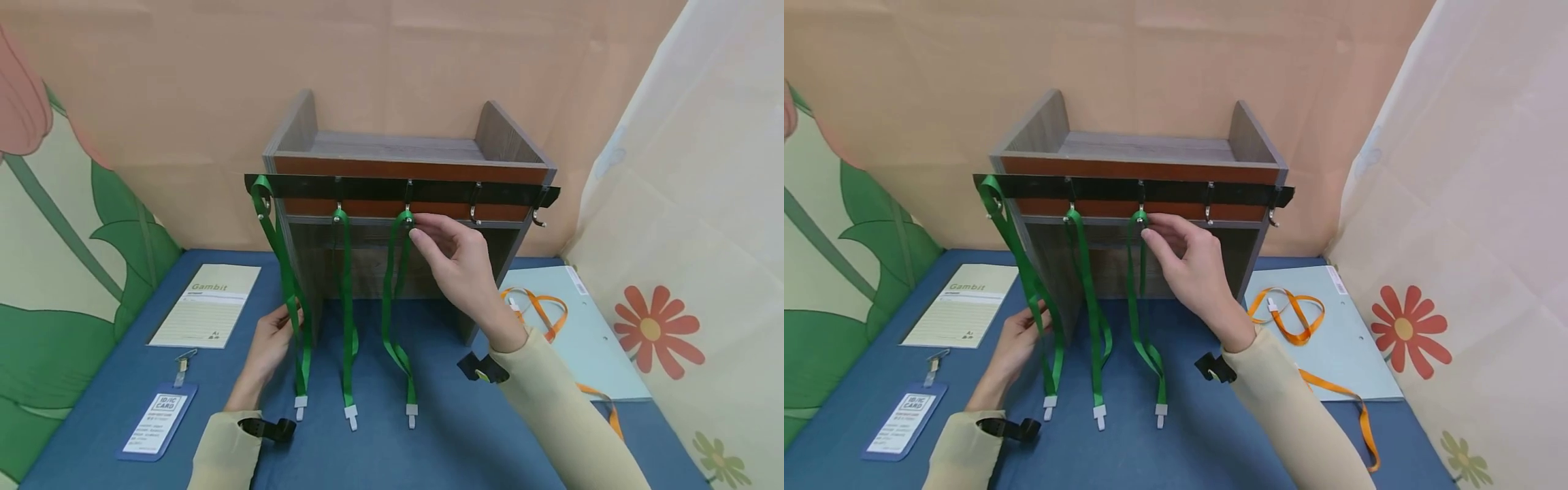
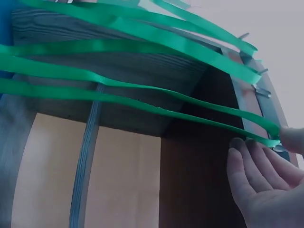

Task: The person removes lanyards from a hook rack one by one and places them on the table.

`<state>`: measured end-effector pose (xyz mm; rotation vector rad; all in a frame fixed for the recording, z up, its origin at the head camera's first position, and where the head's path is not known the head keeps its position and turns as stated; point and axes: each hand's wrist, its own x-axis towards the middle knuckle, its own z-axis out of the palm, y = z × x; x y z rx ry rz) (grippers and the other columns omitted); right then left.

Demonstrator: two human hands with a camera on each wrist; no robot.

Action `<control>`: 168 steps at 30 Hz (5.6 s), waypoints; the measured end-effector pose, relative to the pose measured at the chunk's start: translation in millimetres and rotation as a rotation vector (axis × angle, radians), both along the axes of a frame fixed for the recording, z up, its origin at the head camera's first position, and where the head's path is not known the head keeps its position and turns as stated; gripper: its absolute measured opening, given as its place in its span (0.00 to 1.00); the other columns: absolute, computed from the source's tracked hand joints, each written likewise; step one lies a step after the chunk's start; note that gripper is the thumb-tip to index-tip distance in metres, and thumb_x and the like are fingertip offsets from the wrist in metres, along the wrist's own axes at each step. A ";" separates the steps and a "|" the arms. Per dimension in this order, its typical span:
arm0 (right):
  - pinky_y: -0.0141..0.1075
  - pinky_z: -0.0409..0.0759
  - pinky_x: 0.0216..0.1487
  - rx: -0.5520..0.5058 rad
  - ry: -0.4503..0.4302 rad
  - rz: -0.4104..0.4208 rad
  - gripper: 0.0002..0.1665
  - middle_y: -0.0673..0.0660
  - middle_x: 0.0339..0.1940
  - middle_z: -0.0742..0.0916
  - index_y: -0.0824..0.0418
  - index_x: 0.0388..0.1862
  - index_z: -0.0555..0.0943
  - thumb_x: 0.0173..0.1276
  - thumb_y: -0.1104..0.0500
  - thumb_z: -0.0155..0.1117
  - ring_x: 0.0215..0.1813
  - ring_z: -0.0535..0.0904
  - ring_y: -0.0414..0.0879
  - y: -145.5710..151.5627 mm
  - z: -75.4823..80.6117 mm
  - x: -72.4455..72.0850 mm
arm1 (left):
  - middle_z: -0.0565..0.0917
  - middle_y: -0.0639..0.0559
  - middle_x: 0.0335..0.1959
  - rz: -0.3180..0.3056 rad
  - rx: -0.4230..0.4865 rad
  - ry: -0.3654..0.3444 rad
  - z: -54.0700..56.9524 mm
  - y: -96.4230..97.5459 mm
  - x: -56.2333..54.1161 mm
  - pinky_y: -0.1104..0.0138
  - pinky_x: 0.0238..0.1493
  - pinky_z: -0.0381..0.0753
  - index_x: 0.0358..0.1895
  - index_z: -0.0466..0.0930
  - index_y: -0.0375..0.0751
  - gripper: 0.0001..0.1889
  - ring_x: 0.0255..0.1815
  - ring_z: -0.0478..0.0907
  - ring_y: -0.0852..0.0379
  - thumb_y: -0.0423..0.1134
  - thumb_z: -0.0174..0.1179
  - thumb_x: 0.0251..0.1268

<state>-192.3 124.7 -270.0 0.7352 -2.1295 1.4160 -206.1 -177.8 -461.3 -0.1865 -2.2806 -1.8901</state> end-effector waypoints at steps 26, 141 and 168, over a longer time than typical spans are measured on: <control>0.36 0.80 0.37 -0.130 0.145 0.067 0.08 0.58 0.34 0.87 0.71 0.42 0.83 0.65 0.71 0.63 0.35 0.83 0.49 4.9 34.2 21.1 | 0.81 0.36 0.44 0.008 0.007 0.009 2.5 3.9 -3.6 0.70 0.37 0.76 0.54 0.76 0.26 0.16 0.39 0.79 0.57 0.37 0.53 0.73; 0.32 0.79 0.35 0.477 -0.411 -0.149 0.07 0.46 0.32 0.85 0.60 0.39 0.86 0.62 0.61 0.70 0.32 0.80 0.38 151.7 -145.1 39.8 | 0.78 0.34 0.51 0.017 0.007 -0.043 0.5 2.9 -0.7 0.70 0.41 0.76 0.59 0.73 0.27 0.18 0.41 0.77 0.63 0.36 0.51 0.74; 0.34 0.73 0.24 0.725 -0.645 -0.097 0.07 0.43 0.19 0.79 0.54 0.27 0.82 0.58 0.58 0.73 0.22 0.72 0.41 160.3 -189.1 39.3 | 0.79 0.36 0.50 0.011 0.018 -0.069 -2.4 0.7 -3.0 0.70 0.40 0.76 0.58 0.74 0.28 0.18 0.42 0.78 0.61 0.38 0.53 0.73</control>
